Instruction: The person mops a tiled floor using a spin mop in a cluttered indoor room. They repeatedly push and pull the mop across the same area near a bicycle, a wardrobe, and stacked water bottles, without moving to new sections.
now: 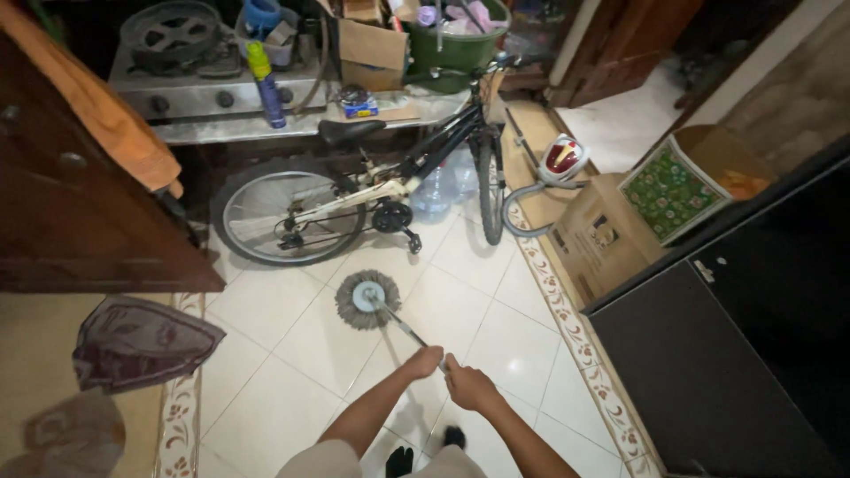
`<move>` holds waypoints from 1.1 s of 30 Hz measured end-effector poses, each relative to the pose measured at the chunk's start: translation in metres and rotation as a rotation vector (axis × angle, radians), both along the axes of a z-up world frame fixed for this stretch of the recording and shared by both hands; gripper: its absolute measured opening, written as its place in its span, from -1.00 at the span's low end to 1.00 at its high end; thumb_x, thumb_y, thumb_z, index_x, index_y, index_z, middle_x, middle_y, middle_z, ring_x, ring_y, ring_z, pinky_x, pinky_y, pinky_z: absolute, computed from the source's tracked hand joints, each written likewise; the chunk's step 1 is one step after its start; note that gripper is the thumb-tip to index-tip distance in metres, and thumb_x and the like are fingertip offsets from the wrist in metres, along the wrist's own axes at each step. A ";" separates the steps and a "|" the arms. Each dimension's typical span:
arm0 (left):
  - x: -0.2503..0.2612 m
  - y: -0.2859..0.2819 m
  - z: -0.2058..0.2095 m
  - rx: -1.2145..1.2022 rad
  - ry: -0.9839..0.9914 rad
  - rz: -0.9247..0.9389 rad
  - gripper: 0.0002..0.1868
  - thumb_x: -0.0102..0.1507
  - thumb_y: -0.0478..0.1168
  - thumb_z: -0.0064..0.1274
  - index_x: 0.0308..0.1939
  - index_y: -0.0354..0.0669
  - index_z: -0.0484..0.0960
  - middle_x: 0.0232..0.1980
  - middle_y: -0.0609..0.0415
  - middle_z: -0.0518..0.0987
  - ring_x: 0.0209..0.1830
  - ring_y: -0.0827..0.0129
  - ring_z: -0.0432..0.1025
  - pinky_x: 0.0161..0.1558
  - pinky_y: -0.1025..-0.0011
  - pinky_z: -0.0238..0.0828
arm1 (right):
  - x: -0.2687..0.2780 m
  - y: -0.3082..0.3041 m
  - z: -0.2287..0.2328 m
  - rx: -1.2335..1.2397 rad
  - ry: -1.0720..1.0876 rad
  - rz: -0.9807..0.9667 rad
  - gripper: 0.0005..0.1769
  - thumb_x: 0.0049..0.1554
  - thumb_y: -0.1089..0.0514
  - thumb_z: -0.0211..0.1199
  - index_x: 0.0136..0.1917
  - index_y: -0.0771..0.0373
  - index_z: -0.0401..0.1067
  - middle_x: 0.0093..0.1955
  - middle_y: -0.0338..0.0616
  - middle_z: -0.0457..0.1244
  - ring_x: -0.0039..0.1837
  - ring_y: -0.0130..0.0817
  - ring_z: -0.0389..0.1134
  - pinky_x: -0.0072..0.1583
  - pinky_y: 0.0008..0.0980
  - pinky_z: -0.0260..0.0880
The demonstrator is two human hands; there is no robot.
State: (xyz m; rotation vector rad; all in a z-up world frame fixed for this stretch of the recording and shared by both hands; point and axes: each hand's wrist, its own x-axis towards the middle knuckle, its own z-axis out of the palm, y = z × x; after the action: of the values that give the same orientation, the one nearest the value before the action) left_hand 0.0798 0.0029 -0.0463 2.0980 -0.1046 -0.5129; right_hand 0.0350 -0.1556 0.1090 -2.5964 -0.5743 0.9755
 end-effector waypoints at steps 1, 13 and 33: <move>-0.005 -0.002 0.009 0.001 -0.002 -0.011 -0.66 0.42 -0.05 -0.44 -0.35 0.00 0.39 -0.10 0.03 0.58 -0.10 0.25 0.39 0.02 0.21 0.27 | -0.004 -0.001 0.010 0.001 -0.002 -0.011 -0.75 0.30 -0.02 -0.19 0.22 0.01 -0.02 -0.18 0.09 0.27 -0.19 0.09 0.25 -0.16 0.04 0.11; 0.004 -0.041 0.000 -0.117 0.218 0.249 -0.55 0.38 0.11 -0.40 -0.24 -0.02 0.54 0.02 0.05 0.60 0.04 0.37 0.38 0.17 0.27 0.24 | 0.000 -0.031 -0.015 0.059 -0.119 -0.045 -0.69 0.26 0.09 -0.08 0.27 0.03 0.05 -0.19 0.15 0.27 -0.24 0.19 0.26 -0.25 0.08 0.11; 0.029 -0.168 0.005 0.315 -0.220 -0.397 -0.79 0.29 -0.19 -0.20 -0.29 -0.05 0.58 -0.15 0.01 0.66 -0.15 0.17 0.55 -0.13 0.21 0.43 | -0.016 -0.132 -0.003 -0.005 -0.060 -0.277 -0.78 0.27 0.08 -0.14 0.17 0.09 0.00 -0.11 0.18 0.30 -0.14 0.25 0.30 -0.12 0.12 0.18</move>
State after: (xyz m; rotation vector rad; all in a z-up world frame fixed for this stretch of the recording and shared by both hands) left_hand 0.1088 -0.1646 -0.0415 2.4513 -0.6121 -0.5570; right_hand 0.0195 -0.2876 0.1063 -2.6258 -0.2172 0.8115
